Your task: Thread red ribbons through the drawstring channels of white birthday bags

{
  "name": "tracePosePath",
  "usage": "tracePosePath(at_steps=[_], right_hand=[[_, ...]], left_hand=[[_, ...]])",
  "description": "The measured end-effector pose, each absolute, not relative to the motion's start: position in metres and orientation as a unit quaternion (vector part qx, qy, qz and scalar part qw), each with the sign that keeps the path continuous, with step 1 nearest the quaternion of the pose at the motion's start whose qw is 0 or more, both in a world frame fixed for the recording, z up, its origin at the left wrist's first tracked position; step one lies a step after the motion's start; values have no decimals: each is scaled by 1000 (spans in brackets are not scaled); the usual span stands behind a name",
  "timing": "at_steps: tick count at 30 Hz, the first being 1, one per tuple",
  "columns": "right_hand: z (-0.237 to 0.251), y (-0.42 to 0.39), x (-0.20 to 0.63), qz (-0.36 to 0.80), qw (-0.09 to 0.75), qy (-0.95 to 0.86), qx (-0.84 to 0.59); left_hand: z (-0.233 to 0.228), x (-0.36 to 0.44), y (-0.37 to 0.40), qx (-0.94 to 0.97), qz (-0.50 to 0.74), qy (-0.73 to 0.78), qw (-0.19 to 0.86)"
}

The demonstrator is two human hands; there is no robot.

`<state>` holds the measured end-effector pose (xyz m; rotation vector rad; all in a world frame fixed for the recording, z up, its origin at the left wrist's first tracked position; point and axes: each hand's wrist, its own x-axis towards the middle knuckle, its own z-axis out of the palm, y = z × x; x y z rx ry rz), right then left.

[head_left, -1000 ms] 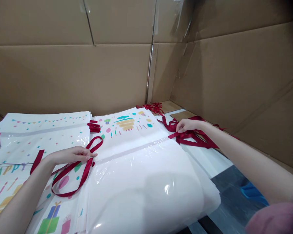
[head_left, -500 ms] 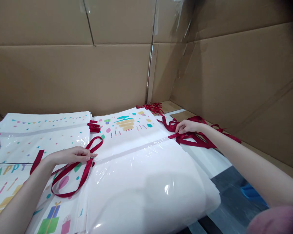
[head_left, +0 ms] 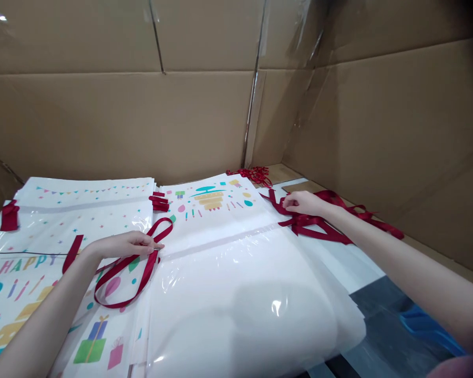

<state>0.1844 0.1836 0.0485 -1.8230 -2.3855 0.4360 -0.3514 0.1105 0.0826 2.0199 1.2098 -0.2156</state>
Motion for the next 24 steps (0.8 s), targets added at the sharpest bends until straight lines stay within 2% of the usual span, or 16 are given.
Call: tracePosePath(at_steps=[2,5,12,15,20,24], right_hand=[[56,180,148,110,81,-821,-554],[68,169,73,147,99,-876,-448],[69,154,-105,207,80,-963,-155],[65,159,-156,237,35,-966,-94],[64,165,-201,245,-117,-958,-93],[59,164,-210,203,-145,-962,-114]], left_hand=[[83,-351,110,784,-76,469,400],[90,-351,108,787,-59,463,403],[124,-359,91,809,-32,444,385],[127,-362,89,800,-40,432,414],[123,-365,92,789,-44,418,449],[121,-367,95,794,-34,409,448]])
